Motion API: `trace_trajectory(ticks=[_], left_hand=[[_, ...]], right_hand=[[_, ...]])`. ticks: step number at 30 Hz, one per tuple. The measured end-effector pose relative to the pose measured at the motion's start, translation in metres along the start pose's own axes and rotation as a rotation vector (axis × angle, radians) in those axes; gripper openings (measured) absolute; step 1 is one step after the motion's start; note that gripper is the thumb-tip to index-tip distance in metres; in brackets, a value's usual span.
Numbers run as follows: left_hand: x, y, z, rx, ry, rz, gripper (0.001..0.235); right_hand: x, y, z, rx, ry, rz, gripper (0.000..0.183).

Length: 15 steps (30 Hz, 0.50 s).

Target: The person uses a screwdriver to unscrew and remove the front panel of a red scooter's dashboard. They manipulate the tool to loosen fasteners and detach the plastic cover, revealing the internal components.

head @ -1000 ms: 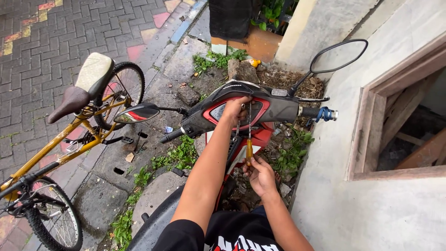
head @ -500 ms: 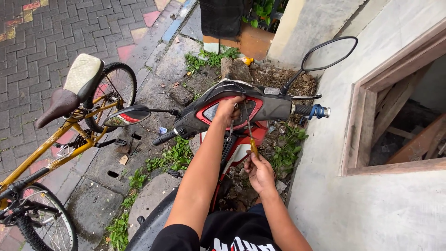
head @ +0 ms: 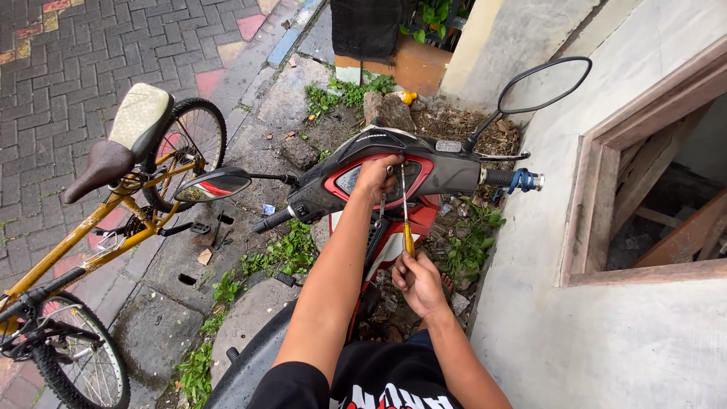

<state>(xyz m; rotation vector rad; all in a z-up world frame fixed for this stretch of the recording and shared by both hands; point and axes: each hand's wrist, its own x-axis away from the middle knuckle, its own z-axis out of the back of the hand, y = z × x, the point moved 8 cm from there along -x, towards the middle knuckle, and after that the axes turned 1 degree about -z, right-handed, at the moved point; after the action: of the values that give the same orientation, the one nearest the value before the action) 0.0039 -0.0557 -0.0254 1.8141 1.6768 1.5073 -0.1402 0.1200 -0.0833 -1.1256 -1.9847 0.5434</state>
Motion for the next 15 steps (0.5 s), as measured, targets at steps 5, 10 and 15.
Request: trace_trajectory(ticks=[5, 10, 15], left_hand=[[0.018, 0.013, -0.004, 0.005, -0.002, 0.003, 0.034], [-0.009, -0.005, 0.003, 0.020, 0.000, -0.020, 0.030], [-0.019, -0.014, 0.004, 0.015, 0.003, -0.001, 0.032]], right_hand=[[-0.003, 0.007, 0.002, -0.001, 0.023, -0.022, 0.038], [-0.002, 0.002, -0.009, 0.004, 0.013, -0.035, 0.043], [-0.006, -0.005, 0.007, 0.209, 0.123, 0.040, 0.029]])
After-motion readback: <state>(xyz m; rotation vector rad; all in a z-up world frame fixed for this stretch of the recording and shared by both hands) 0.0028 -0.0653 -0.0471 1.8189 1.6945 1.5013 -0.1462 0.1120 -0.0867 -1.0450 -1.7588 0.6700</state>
